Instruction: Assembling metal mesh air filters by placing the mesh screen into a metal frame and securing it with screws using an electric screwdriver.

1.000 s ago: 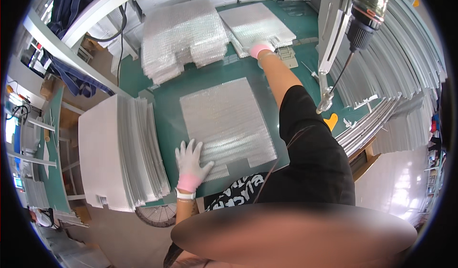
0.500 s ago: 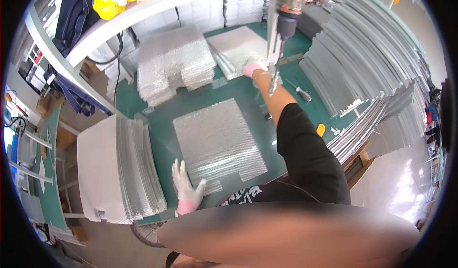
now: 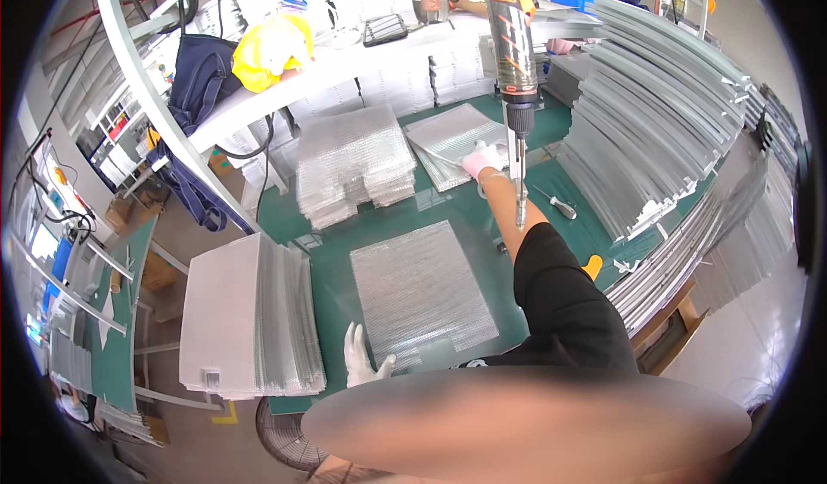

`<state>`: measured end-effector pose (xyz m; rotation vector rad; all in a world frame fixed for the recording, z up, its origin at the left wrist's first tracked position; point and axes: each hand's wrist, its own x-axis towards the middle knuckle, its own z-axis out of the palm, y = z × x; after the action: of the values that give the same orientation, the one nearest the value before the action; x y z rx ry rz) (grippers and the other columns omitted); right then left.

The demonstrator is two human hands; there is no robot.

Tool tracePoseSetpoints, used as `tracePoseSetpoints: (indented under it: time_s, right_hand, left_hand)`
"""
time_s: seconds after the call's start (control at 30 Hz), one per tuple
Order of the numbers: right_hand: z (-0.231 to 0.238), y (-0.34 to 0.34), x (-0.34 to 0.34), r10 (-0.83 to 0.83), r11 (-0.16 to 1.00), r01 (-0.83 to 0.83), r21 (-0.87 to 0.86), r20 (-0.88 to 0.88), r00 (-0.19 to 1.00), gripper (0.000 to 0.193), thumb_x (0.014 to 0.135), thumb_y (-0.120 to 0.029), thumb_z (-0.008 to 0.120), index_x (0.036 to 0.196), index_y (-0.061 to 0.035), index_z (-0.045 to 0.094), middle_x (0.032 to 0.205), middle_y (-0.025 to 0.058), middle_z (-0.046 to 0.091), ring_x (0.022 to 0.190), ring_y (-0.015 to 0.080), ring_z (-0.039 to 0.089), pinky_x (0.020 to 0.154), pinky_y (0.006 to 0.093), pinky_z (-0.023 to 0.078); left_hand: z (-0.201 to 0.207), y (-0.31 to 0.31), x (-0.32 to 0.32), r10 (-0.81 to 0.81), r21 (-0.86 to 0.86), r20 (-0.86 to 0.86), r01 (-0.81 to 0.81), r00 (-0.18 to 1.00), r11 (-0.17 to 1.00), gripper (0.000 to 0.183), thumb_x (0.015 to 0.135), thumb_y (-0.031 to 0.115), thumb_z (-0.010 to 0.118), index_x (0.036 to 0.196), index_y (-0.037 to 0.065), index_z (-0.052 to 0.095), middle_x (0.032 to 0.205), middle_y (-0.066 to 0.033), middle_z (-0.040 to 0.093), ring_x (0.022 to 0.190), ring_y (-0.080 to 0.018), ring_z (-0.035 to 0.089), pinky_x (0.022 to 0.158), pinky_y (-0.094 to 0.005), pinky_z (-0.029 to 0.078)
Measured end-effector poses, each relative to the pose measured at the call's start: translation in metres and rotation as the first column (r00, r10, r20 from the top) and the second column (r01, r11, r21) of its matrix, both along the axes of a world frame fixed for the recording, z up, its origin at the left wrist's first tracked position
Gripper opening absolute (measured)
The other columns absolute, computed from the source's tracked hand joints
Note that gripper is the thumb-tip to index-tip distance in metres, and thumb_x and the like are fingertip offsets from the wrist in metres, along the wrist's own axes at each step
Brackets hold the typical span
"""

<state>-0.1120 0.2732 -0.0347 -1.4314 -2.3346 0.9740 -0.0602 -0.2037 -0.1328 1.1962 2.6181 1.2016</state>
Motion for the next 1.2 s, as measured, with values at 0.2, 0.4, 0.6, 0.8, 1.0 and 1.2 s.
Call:
tracePoseSetpoints:
  time_s: [0.2, 0.4, 0.6, 0.8, 1.0, 1.2]
  right_hand:
    - [-0.15, 0.207, 0.035, 0.176, 0.961, -0.257, 0.101, 0.491, 0.853, 0.081, 0.069, -0.051, 0.076, 0.132, -0.0032, 0.056, 0.13, 0.0244, 0.059, 0.119, 0.0394, 0.058, 0.1, 0.0443, 0.047]
    - [-0.106, 0.126, 0.048, 0.012, 0.999, -0.013, -0.044, -0.02, 1.0, 0.089, 0.066, -0.055, 0.077, 0.134, -0.0019, 0.054, 0.131, 0.024, 0.058, 0.119, 0.039, 0.058, 0.099, 0.0454, 0.048]
    - [-0.181, 0.277, 0.111, -0.047, 0.942, 0.037, 0.332, 0.021, 0.999, 0.091, 0.067, -0.058, 0.077, 0.137, -0.0064, 0.051, 0.135, 0.0208, 0.055, 0.122, 0.0378, 0.056, 0.099, 0.0454, 0.047]
    - [-0.184, 0.203, 0.0, 0.193, 0.934, -0.311, 0.177, 0.482, 0.855, 0.091, 0.068, -0.056, 0.077, 0.138, -0.0062, 0.049, 0.134, 0.0211, 0.056, 0.121, 0.0371, 0.057, 0.098, 0.0446, 0.048]
    - [-0.097, 0.164, 0.071, -0.039, 0.953, -0.062, 0.295, 0.323, 0.946, 0.104, 0.062, -0.056, 0.083, 0.141, -0.0009, 0.044, 0.134, 0.0235, 0.056, 0.122, 0.0348, 0.057, 0.101, 0.0418, 0.047]
    - [-0.048, 0.091, 0.084, 0.044, 0.951, -0.15, 0.269, 0.364, 0.93, 0.097, 0.063, -0.054, 0.084, 0.136, 0.0008, 0.05, 0.127, 0.0238, 0.061, 0.118, 0.036, 0.059, 0.099, 0.041, 0.048]
  left_hand:
    - [-0.006, 0.024, -0.002, -0.188, 0.036, 0.023, 0.187, 0.982, 0.982, 0.09, 0.078, 0.022, 0.075, 0.148, -0.002, 0.025, 0.151, -0.0258, 0.027, 0.14, -0.0397, 0.029, 0.116, -0.045, 0.025]
    - [-0.021, 0.007, -0.006, -0.13, 0.026, 0.001, 0.13, 0.991, 0.991, 0.089, 0.079, 0.022, 0.074, 0.149, -0.002, 0.024, 0.152, -0.0251, 0.026, 0.141, -0.0386, 0.028, 0.117, -0.044, 0.024]
    - [0.003, 0.038, -0.003, -0.26, 0.055, 0.064, 0.257, 0.964, 0.965, 0.089, 0.081, 0.022, 0.074, 0.149, -0.002, 0.023, 0.152, -0.0246, 0.026, 0.141, -0.0377, 0.028, 0.117, -0.0431, 0.024]
    - [-0.006, 0.017, 0.005, -0.122, 0.016, 0.115, 0.121, 0.986, 0.993, 0.088, 0.081, 0.024, 0.074, 0.149, -0.002, 0.024, 0.152, -0.0242, 0.027, 0.141, -0.0377, 0.028, 0.117, -0.0428, 0.024]
    - [-0.008, 0.009, 0.002, -0.171, 0.056, 0.11, 0.166, 0.979, 0.985, 0.086, 0.082, 0.023, 0.073, 0.149, -0.001, 0.024, 0.151, -0.0241, 0.028, 0.142, -0.0372, 0.027, 0.117, -0.0428, 0.024]
    - [-0.012, 0.006, 0.008, -0.144, 0.044, 0.172, 0.138, 0.975, 0.989, 0.085, 0.083, 0.023, 0.071, 0.15, -0.001, 0.023, 0.151, -0.0243, 0.028, 0.142, -0.0364, 0.028, 0.117, -0.0422, 0.024]
